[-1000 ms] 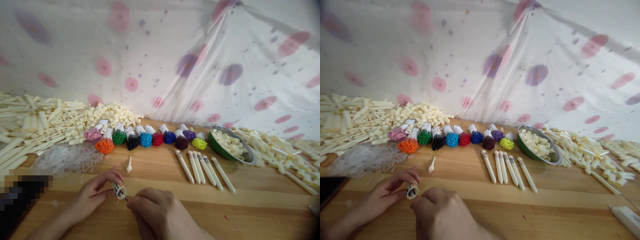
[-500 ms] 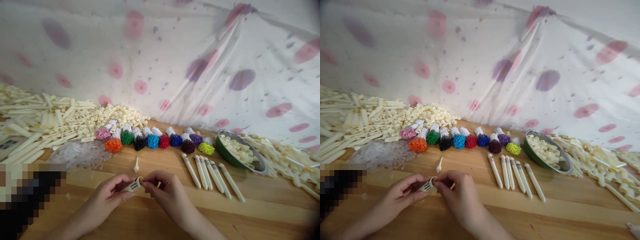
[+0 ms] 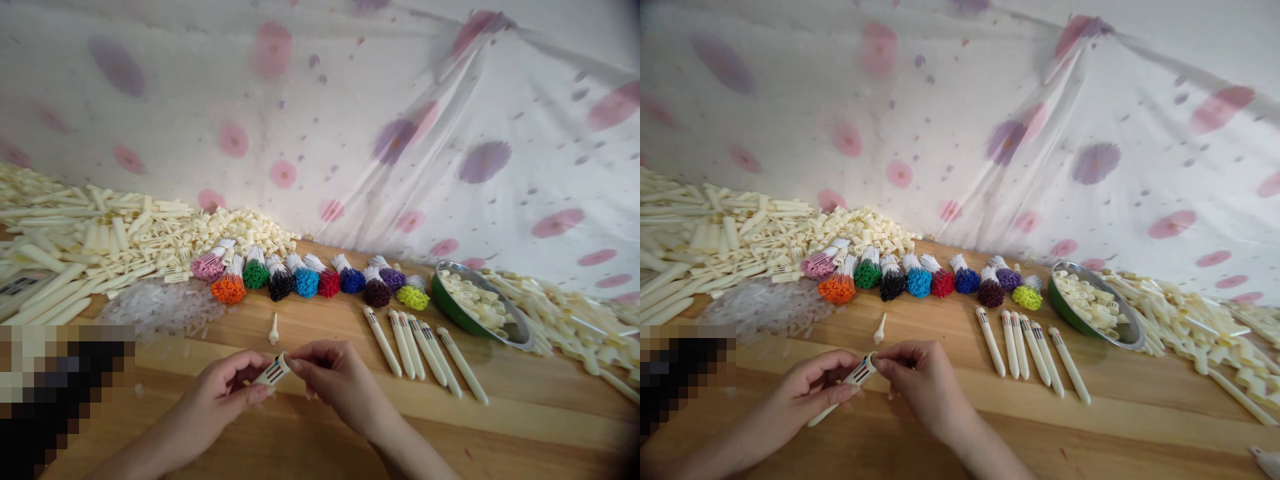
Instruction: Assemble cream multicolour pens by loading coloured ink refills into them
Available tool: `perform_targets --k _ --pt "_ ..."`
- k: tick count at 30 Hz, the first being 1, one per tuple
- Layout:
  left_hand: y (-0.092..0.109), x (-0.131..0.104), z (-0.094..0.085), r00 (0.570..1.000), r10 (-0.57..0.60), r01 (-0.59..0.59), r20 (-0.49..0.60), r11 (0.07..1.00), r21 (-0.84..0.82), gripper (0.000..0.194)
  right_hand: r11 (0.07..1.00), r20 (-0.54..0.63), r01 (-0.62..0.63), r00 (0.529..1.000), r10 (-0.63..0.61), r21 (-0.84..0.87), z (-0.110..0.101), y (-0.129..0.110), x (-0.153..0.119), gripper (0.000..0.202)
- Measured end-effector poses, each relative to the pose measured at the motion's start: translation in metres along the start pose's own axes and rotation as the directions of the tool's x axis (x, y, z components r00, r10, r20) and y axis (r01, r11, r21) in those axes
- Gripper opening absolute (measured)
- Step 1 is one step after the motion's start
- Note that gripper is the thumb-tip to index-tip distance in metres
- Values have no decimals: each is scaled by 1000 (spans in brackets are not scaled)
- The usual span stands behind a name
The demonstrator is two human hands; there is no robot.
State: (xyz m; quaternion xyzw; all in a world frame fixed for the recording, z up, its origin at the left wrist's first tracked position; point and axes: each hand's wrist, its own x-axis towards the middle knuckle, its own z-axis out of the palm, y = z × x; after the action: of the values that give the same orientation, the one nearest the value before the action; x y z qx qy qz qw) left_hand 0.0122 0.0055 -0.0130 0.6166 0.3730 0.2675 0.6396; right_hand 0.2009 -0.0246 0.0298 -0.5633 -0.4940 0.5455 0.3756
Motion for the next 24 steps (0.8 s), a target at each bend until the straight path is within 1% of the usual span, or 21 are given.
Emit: perform_targets --k 6,9,13,16,20,24 --pt "-1 -1 -1 1000 -2 2 -16 1000 18 19 995 60 -90 994 92 -37 -6 -3 -3 30" --pt "-1 -1 -1 1000 -5 5 -12 999 33 19 990 60 -131 989 134 -47 -8 -6 -4 28" --pt "2 -2 2 999 15 -12 -32 996 89 18 988 36 -139 989 142 -74 -7 -8 -5 23" --pt "6 -3 5 999 19 -12 -45 989 150 16 983 37 -157 986 162 -98 -6 -6 -4 23" --pt "9 -4 8 999 17 -5 -52 975 223 11 969 68 -214 972 224 -125 -8 -2 -2 25" --pt "10 -5 10 998 -20 35 -67 972 233 11 969 114 -196 970 214 -150 -9 0 -2 26"
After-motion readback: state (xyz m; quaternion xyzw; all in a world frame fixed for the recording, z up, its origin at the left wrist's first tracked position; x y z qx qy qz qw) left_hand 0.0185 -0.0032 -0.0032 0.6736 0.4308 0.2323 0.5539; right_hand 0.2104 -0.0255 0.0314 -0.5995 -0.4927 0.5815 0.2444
